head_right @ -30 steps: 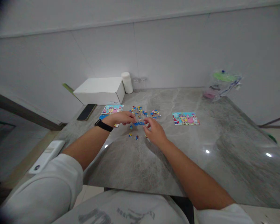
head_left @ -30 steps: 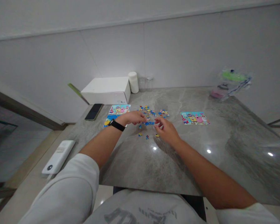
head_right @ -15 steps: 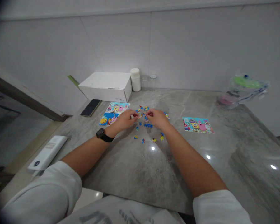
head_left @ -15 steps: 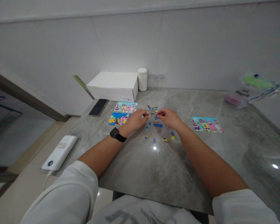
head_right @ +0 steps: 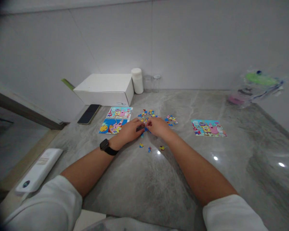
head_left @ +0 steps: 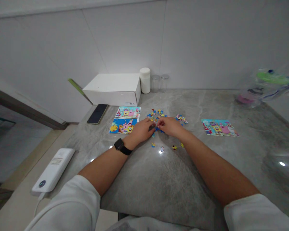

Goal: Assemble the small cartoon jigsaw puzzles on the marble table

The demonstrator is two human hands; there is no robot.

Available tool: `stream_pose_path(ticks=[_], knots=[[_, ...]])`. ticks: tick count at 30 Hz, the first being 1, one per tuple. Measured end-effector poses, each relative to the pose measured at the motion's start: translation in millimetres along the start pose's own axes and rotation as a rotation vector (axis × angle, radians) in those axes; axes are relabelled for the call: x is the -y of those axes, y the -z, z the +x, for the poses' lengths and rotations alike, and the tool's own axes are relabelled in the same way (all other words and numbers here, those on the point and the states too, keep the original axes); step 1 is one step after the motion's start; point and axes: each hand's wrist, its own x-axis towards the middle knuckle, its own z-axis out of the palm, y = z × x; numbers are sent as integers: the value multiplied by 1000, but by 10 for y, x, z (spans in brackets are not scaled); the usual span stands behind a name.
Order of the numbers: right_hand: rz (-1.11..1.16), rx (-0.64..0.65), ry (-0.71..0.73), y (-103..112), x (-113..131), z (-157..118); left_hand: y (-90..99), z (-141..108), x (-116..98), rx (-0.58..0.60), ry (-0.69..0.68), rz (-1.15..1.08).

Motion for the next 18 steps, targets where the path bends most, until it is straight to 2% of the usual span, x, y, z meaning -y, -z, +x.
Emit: stream_pose_path(ticks=[3, 10, 18], knots=[[-23, 5, -24, -33, 15, 11, 5, -8, 9, 13, -33, -23], [-24, 14, -50, -52, 28, 37, 45, -15, -10, 37, -3, 8], [-24, 21, -10, -85, 40, 66, 31, -33, 39, 18, -16, 21]])
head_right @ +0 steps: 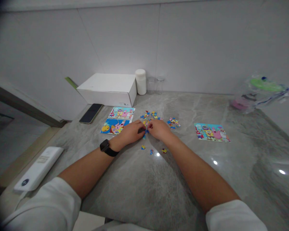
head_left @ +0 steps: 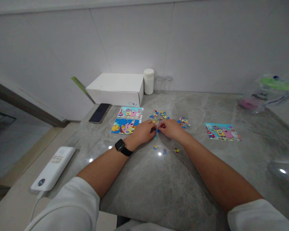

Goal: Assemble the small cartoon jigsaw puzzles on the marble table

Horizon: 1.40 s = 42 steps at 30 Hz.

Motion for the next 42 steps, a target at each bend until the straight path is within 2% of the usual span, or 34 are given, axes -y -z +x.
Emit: stream_pose_path(ticks=[10, 22, 29, 36, 42], knots=[[20, -33, 18, -3, 35, 1, -8, 1, 51, -5, 4, -11], [-68, -41, -10, -23, 108, -57, -6, 13, 54, 3, -3, -18], [-106, -55, 21, -32, 117, -66, -18, 9, 80, -6, -15, -41], [-82, -134, -13, 99, -12, -67, 4, 5, 69, 3, -4, -51], [-103, -160, -61, 353, -150, -146, -1, 10, 68, 2, -37, -61]])
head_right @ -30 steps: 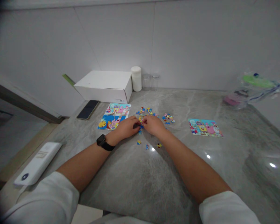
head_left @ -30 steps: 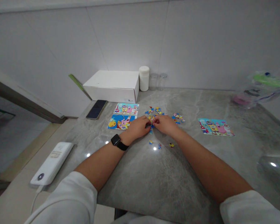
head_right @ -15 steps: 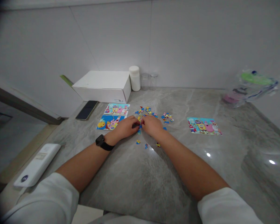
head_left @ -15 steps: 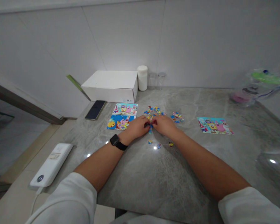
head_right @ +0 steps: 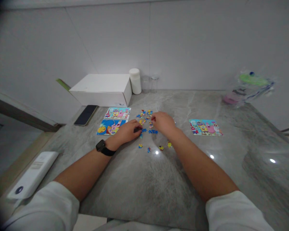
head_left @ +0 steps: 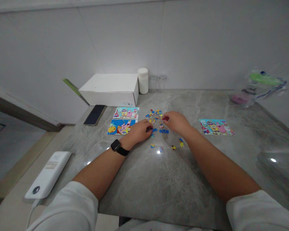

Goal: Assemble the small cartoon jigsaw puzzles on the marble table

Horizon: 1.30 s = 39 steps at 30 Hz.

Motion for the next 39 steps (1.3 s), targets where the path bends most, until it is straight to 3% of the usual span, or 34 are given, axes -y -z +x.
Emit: stream_pose_path(ticks=[7, 16, 26, 32, 39], knots=[[-13, -143, -81, 412, -227, -93, -14, 9, 26, -41, -5, -51], [-18, -270, -169, 760, -539, -247, -41, 37, 144, -340, 96, -127], [-33, -161, -217, 859, -576, -324, -97, 61, 266, -421, 190, -174], [-49, -129, -226, 908, -586, -364, -131, 60, 284, -427, 172, -160], [-60, -65, -222, 768, -628, -299, -149, 27, 323, -429, 156, -133]])
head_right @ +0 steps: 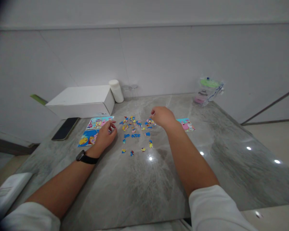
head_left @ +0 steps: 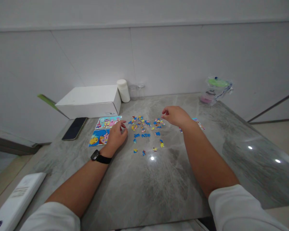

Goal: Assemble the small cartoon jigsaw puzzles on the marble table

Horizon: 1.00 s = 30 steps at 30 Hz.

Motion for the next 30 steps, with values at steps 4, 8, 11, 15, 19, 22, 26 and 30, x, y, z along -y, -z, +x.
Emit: stream_pose_path(ticks=[4, 8, 11, 15, 19, 22, 26, 30], knots=[[-41, 47, 22, -195, -22, 78, 4, -34, -29, 6, -46, 18], [-83, 70, 6, -422, -6, 147, 9, -56, -88, 8, -64, 37], [-96, -71, 9, -611, 30, 185, 11, -63, -107, -3, -81, 41], [-40, -314, 130, -845, 32, 228, 12, -70, -98, 6, -85, 62], [6, -368, 142, -978, -81, 281, -2, -71, -93, 25, -75, 100], [5, -367, 107, -1033, -206, 326, -22, -70, -105, 41, -68, 106], [-20, -334, 77, -1114, -338, 372, -29, -83, -142, 49, -62, 112], [-34, -277, 109, -1190, -356, 373, -9, -107, -173, 60, -59, 104]])
